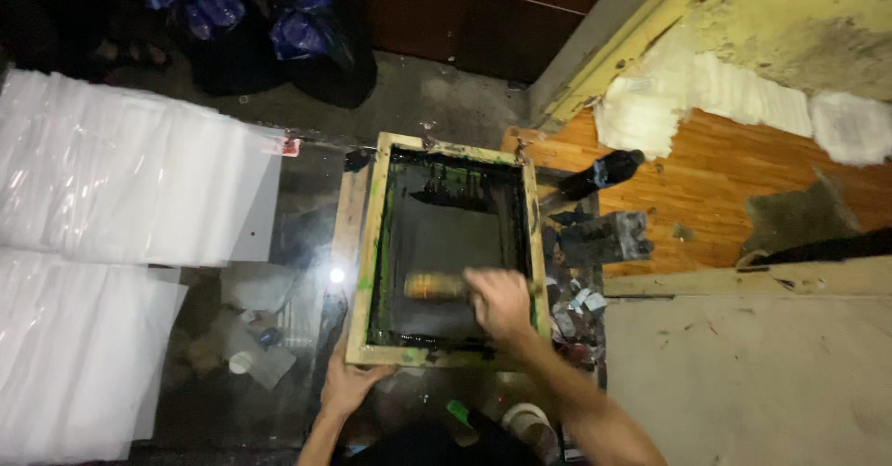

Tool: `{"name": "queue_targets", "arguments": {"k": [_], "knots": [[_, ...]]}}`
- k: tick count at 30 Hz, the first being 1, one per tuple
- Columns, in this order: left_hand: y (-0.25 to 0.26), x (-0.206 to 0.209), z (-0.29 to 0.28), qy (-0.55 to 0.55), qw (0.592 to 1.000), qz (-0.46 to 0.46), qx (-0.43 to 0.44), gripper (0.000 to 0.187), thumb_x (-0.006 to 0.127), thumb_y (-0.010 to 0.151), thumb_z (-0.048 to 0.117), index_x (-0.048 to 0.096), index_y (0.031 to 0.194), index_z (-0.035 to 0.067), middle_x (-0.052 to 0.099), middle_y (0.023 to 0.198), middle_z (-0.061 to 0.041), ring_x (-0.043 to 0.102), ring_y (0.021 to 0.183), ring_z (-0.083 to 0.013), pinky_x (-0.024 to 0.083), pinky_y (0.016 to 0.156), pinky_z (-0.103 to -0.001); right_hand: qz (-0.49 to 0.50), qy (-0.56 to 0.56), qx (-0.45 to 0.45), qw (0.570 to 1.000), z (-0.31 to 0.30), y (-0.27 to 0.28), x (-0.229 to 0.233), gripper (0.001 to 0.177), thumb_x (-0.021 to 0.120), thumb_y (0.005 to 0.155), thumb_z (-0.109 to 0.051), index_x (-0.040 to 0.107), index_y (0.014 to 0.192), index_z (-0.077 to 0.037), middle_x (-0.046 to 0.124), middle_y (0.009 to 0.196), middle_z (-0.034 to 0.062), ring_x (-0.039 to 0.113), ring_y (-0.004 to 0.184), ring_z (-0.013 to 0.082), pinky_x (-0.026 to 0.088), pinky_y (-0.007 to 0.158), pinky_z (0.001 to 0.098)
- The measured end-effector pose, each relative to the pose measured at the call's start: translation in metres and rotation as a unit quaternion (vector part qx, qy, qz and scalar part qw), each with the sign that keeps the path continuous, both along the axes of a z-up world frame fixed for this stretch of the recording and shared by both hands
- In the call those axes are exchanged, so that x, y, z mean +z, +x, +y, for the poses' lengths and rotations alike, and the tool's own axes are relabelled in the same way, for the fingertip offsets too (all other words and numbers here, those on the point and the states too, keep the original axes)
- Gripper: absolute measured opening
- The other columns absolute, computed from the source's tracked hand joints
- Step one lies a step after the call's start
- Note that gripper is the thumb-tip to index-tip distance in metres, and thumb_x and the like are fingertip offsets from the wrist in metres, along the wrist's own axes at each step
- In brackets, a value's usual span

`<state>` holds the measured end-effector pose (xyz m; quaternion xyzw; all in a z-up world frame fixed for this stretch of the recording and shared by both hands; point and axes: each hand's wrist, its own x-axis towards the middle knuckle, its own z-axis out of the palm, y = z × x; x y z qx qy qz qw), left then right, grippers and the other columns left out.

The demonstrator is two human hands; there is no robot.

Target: The person performs screen printing by placing a white sheet under a screen frame and using a squeegee to pull ink across the mesh. They repeatedly lift the frame to remove the printed sheet and replace it with a new one from a nearby stack.

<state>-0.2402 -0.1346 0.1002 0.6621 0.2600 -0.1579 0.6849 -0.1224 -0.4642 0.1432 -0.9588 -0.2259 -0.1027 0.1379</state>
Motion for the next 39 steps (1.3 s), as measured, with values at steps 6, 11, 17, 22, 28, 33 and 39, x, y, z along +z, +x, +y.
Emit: {"name": "queue_targets", "arguments": {"k": [6, 11, 17, 22, 28, 33, 39], "knots": [[-0.025, -0.111, 0.003, -0.047, 0.998, 0.013, 0.028, 0.069, 0.108, 0.059, 0.004, 0.080, 0.122, -0.003, 0.089, 0.102, -0.015, 0.082, 0.090, -0.0226, 0.071, 0.082, -0.040, -0.049, -0.073, -0.065, 0.994, 0.001, 0.210, -0.065, 0.075, 0.069, 0.072, 0.003, 0.069, 0.142, -0.026, 0.077, 0.123, 0.0062, 0.069, 0.116, 0.0363, 0.043, 0.092, 0.0565], [-0.017, -0.097, 0.005, -0.112, 0.993, 0.004, 0.028, 0.075, 0.104, 0.066, -0.002, 0.072, 0.133, -0.004, 0.078, 0.126, -0.011, 0.078, 0.094, -0.0210, 0.068, 0.089, -0.039, -0.040, -0.141, -0.044, 0.988, -0.005, 0.266, -0.064, 0.080, 0.081, 0.068, -0.006, 0.066, 0.144, -0.027, 0.075, 0.116, 0.0031, 0.070, 0.098, 0.0355, 0.048, 0.076, 0.0550], [-0.019, -0.102, 0.006, -0.120, 0.991, -0.056, 0.025, 0.086, 0.102, 0.068, 0.000, 0.063, 0.144, 0.001, 0.077, 0.124, -0.009, 0.075, 0.100, -0.0201, 0.063, 0.093, -0.037, 0.249, -0.212, -0.131, 0.936, 0.007, 0.220, -0.015, 0.059, 0.073, 0.094, -0.025, 0.061, 0.151, -0.035, 0.079, 0.114, 0.0152, 0.076, 0.106, 0.0431, 0.060, 0.082, 0.0562], [-0.015, -0.089, 0.001, -0.128, 0.989, -0.073, 0.020, 0.053, 0.103, 0.068, 0.002, 0.074, 0.112, -0.004, 0.086, 0.101, -0.015, 0.079, 0.090, -0.0222, 0.066, 0.088, -0.038, 0.326, -0.219, -0.145, 0.908, 0.050, 0.050, -0.001, 0.035, 0.072, 0.096, -0.021, 0.063, 0.130, -0.026, 0.078, 0.108, 0.0150, 0.076, 0.101, 0.0384, 0.062, 0.084, 0.0527], [-0.017, -0.108, -0.005, -0.013, 0.993, -0.111, -0.023, 0.068, 0.111, 0.066, 0.017, 0.077, 0.120, -0.006, 0.082, 0.105, -0.029, 0.078, 0.103, -0.0374, 0.060, 0.092, -0.056, 0.387, -0.083, -0.086, 0.914, 0.041, 0.012, -0.001, 0.042, 0.076, 0.089, -0.025, 0.076, 0.130, -0.031, 0.083, 0.124, 0.0032, 0.077, 0.120, 0.0373, 0.062, 0.103, 0.0582], [-0.016, -0.090, -0.008, 0.006, 0.997, -0.073, -0.029, 0.067, 0.113, 0.061, 0.022, 0.078, 0.114, 0.000, 0.079, 0.095, -0.013, 0.069, 0.086, -0.0208, 0.059, 0.085, -0.038, 0.438, -0.073, -0.055, 0.894, 0.000, 0.042, -0.020, 0.061, 0.085, 0.084, -0.025, 0.071, 0.143, -0.032, 0.078, 0.138, 0.0098, 0.068, 0.133, 0.0439, 0.057, 0.112, 0.0594], [-0.014, -0.069, -0.007, 0.073, 0.996, -0.002, -0.060, 0.066, 0.112, 0.060, 0.036, 0.080, 0.108, 0.004, 0.075, 0.087, -0.014, 0.071, 0.084, -0.0262, 0.058, 0.080, -0.043, 0.370, -0.169, -0.033, 0.913, 0.014, -0.030, -0.032, 0.055, 0.081, 0.087, -0.026, 0.072, 0.141, -0.030, 0.083, 0.126, 0.0059, 0.079, 0.115, 0.0378, 0.061, 0.101, 0.0603]]}}
